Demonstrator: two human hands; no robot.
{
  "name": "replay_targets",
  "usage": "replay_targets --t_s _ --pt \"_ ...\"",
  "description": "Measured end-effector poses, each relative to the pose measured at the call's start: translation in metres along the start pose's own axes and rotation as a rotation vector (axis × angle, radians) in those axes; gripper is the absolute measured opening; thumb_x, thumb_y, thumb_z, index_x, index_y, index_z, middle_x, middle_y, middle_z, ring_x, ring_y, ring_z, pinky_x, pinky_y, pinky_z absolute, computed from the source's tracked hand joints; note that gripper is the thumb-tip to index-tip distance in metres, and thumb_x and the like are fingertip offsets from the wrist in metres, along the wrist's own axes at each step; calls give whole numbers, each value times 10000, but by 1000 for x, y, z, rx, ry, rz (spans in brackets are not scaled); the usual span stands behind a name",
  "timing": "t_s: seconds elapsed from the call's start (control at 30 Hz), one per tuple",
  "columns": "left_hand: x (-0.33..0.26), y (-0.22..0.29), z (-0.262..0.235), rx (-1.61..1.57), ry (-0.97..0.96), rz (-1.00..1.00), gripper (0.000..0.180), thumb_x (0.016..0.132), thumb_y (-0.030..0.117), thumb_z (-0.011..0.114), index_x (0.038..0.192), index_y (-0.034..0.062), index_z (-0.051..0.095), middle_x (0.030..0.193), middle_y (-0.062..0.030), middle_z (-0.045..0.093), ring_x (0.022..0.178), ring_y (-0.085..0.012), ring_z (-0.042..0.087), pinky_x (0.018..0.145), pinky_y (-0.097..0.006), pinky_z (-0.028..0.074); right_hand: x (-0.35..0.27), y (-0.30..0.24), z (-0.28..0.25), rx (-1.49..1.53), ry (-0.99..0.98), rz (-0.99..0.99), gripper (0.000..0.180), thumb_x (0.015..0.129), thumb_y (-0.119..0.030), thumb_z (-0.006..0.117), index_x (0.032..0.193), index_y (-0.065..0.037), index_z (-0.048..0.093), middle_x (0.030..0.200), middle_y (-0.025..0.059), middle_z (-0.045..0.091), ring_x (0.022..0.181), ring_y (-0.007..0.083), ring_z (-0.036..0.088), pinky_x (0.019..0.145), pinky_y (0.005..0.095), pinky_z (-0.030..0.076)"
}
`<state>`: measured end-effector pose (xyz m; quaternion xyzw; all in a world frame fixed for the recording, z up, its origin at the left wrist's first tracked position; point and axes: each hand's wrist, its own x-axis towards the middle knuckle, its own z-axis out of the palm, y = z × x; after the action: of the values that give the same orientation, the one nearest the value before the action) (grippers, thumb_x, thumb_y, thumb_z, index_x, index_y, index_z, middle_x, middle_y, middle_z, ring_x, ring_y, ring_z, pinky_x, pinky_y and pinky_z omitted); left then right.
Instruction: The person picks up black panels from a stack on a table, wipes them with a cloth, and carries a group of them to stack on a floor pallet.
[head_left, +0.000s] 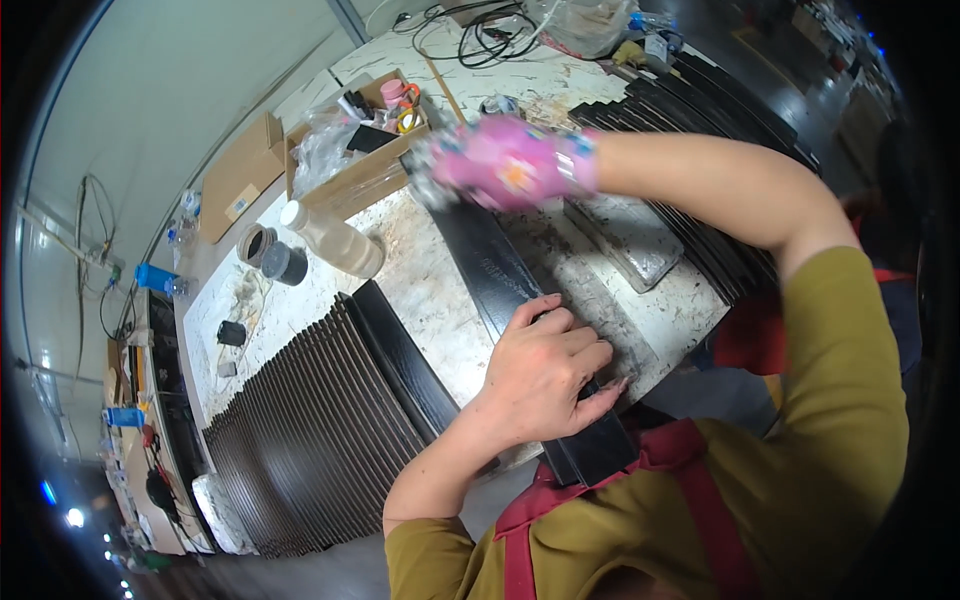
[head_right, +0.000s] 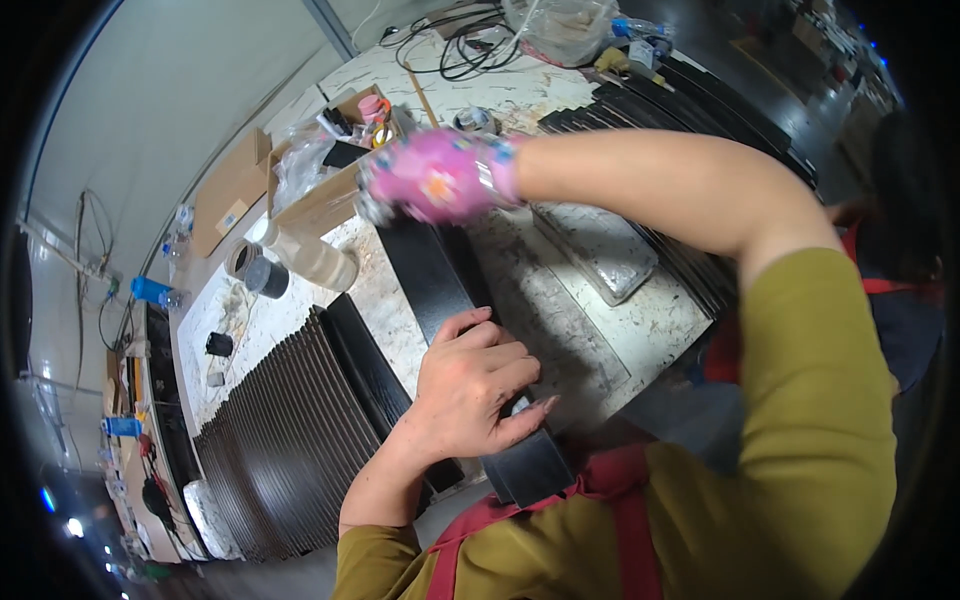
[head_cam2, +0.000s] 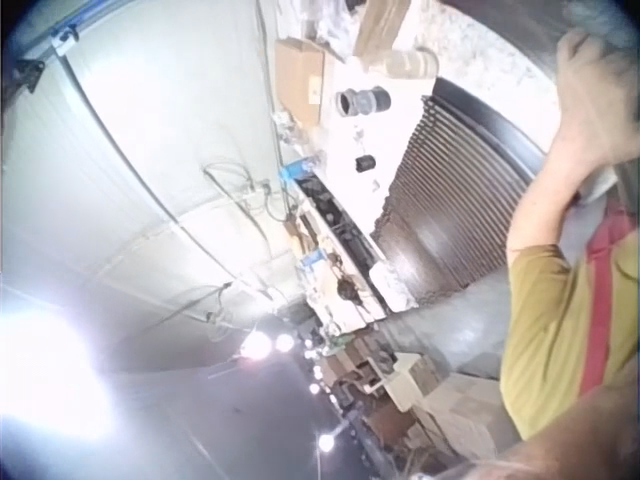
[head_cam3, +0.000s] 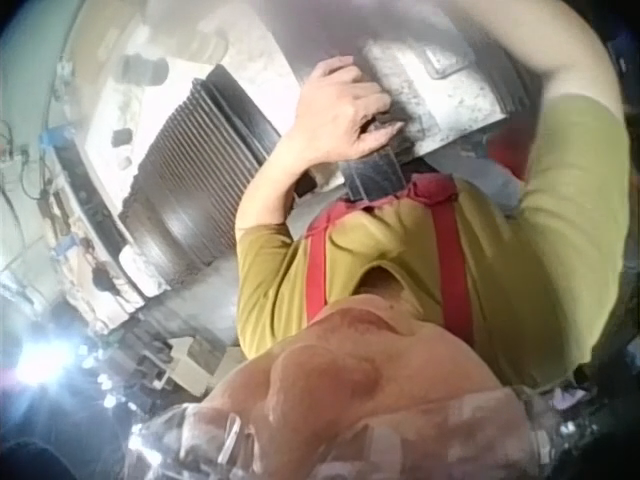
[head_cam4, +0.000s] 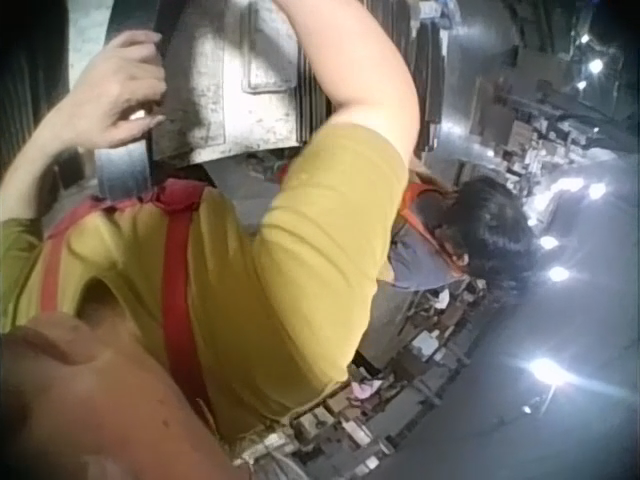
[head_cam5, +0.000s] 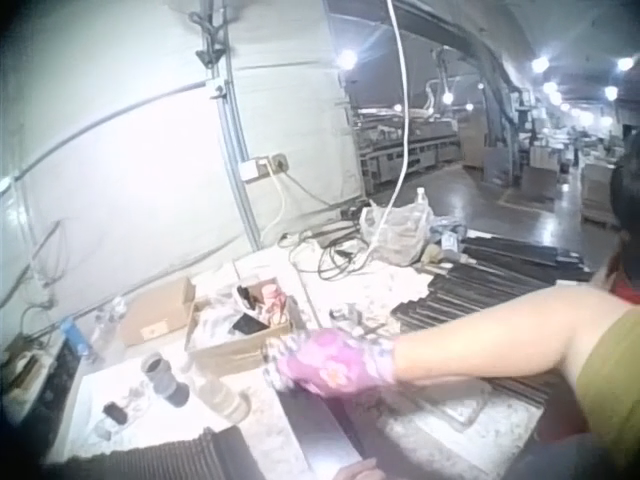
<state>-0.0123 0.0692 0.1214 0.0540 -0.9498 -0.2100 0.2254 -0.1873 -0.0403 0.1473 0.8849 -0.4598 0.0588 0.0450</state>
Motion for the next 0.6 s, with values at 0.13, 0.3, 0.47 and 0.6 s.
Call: replay_targets --t_s 0.13,0.3,0.47,0.6 --pt "-2 -2 1 10 -22 -23 181 655 264 695 665 123 582 665 18 560 731 -180 544 886 -402 413 63 54 19 -198 80 286 230 777 -116 578 1006 -94 597 856 147 622 799 326 630 698 418 513" --pt "-2 -2 2 -4 -13 -28 180 648 261 699 680 120 591 684 20 573 741 -179 547 885 -408 414 22 37 -8 90 204 227 185 770 -131 582 947 -81 601 866 121 625 834 286 635 724 391 521" --pt "-4 -6 -3 -11 -13 -43 191 638 269 701 685 121 590 694 21 579 744 -180 548 883 -412 416 -25 -38 -20 67 3 -228 291 693 -109 646 975 -90 578 1010 91 582 922 268 610 769 350 521" --pt "-1 -5 -1 -11 -26 -16 197 633 271 702 689 119 589 698 17 579 743 -182 548 889 -415 412 35 11 0 237 -2 368 176 762 -104 592 917 -24 567 945 133 615 782 232 640 667 351 521"
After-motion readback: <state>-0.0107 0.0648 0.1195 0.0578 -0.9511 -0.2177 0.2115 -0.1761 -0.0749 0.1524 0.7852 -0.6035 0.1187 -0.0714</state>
